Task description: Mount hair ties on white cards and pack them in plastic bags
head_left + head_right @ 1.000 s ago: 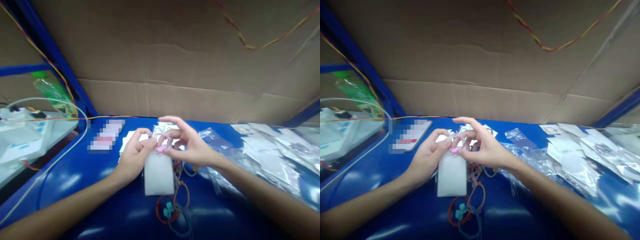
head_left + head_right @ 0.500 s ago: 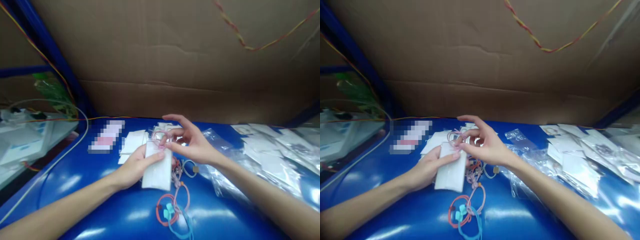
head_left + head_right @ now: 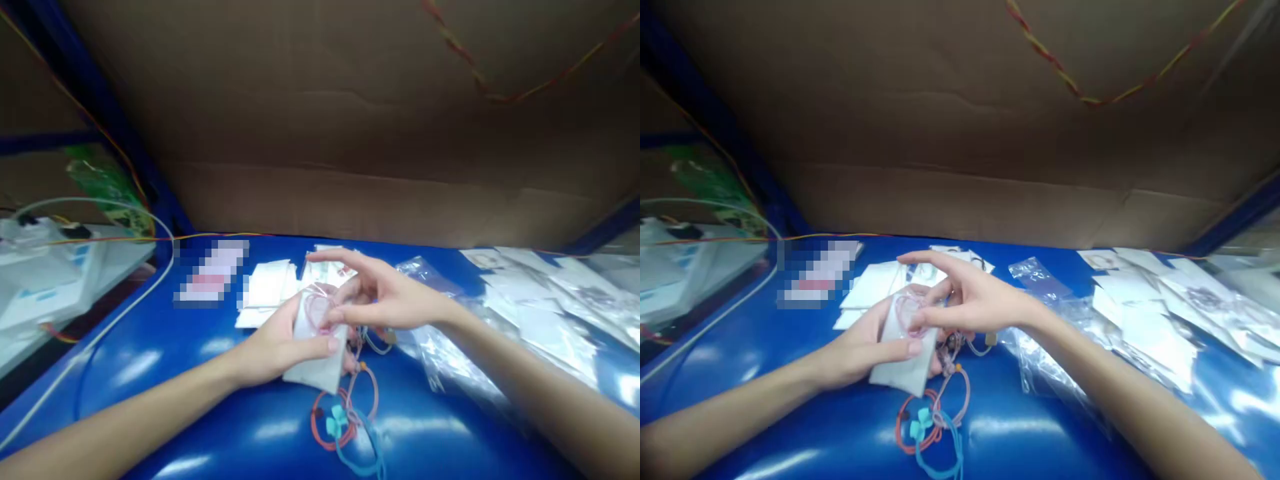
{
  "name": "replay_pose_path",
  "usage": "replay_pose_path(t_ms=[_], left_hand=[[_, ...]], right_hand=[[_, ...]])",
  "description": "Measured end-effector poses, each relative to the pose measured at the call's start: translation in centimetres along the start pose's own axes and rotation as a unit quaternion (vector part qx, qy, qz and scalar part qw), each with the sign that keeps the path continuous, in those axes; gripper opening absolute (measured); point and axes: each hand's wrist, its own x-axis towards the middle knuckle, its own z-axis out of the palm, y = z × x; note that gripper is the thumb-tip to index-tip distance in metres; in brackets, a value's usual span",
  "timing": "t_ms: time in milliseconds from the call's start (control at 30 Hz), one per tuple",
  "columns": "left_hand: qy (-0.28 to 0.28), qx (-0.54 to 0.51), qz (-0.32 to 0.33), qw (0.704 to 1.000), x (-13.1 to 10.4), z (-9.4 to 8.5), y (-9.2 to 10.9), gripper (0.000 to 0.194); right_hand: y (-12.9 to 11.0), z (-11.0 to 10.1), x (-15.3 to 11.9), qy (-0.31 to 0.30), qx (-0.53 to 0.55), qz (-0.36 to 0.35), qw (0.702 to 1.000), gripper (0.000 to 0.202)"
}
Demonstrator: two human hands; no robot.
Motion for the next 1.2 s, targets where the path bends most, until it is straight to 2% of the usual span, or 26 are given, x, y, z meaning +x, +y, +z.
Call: replay_pose_path(t_ms=[167, 267, 400, 567, 667, 767, 833, 967, 1100, 1200], left_hand=[[0.043, -0.019, 0.002, 0.999, -0.2, -0.1, -0.2, 0.055], [0.043, -0.008, 0.003, 0.999, -0.1, -0.2, -0.2, 0.048], [0.031, -0.012, 0.004, 0.999, 0.0, -0.3, -0.2, 0.050], [0.039, -0.031, 0.005, 0.999, 0.1, -0.5, -0.5, 0.052], [0.042, -0.032, 0.011, 0.999, 0.2, -0.7, -0.6, 0.062], [0.050, -0.028, 0.010, 0.998, 0.3, -0.8, -0.7, 0.070], [0.054, -0.025, 0.012, 0.998, 0.3, -0.8, -0.6, 0.066], [0.025, -0.004, 0.022, 0.999, 0.3, -0.6, -0.4, 0.061], [0.019, 0.008, 0.021, 1.000, 0.2, -0.4, -0.2, 0.062], [0.011, 0.005, 0.010, 1.000, 0.2, -0.4, -0.1, 0.058]], right_hand=[[0.0, 0.2, 0.1, 0.108, -0.013, -0.053, 0.993, 0.066], [0.4, 0.2, 0.4, 0.171, -0.013, -0.066, 0.983, 0.057], [0.8, 0.0, 0.6, 0.204, -0.027, -0.092, 0.974, 0.047], [0.7, 0.2, 0.6, 0.165, -0.009, -0.086, 0.983, 0.046], [0.8, 0.4, 0.6, 0.128, 0.000, -0.083, 0.988, 0.051], [0.9, 0.4, 0.6, 0.142, -0.024, -0.111, 0.983, 0.051], [0.8, 0.3, 0.5, 0.146, -0.038, -0.114, 0.982, 0.052], [0.4, 0.4, 0.2, 0.066, -0.047, -0.062, 0.995, 0.064], [-0.1, 0.5, -0.1, -0.014, -0.035, -0.027, 0.999, 0.071], [0.0, 0.4, 0.0, -0.019, -0.015, -0.021, 0.999, 0.070]])
